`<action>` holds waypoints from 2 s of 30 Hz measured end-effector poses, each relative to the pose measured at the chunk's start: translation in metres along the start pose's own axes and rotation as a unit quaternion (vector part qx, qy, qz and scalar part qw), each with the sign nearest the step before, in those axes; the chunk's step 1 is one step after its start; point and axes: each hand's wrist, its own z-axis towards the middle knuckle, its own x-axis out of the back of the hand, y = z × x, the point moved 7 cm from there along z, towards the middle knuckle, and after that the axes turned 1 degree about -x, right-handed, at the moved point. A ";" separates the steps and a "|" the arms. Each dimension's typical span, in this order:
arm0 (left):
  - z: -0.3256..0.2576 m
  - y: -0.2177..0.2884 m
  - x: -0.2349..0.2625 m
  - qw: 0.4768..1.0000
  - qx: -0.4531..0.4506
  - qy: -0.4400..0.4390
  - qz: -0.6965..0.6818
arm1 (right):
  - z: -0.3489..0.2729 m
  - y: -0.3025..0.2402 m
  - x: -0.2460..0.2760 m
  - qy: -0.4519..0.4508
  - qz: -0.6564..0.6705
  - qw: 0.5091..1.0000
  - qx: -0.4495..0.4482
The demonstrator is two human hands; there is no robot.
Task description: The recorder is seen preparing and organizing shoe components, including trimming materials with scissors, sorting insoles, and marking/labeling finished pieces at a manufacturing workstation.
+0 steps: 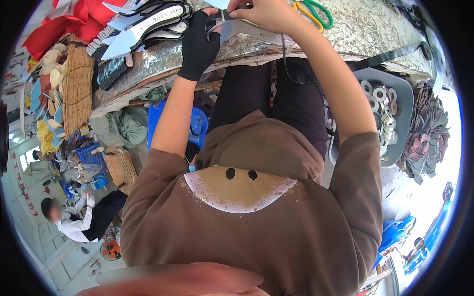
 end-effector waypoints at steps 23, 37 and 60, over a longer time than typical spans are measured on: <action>-0.015 0.003 -0.007 0.994 -0.054 0.027 0.087 | 0.010 0.008 -0.007 -0.162 -0.077 0.979 -0.101; 0.036 0.000 -0.016 0.978 -0.052 -0.172 0.102 | -0.024 -0.015 -0.023 0.041 -0.343 0.938 -0.008; 0.039 0.036 -0.075 0.958 -0.170 -0.215 0.088 | -0.081 0.028 0.033 -0.035 -0.346 0.936 0.058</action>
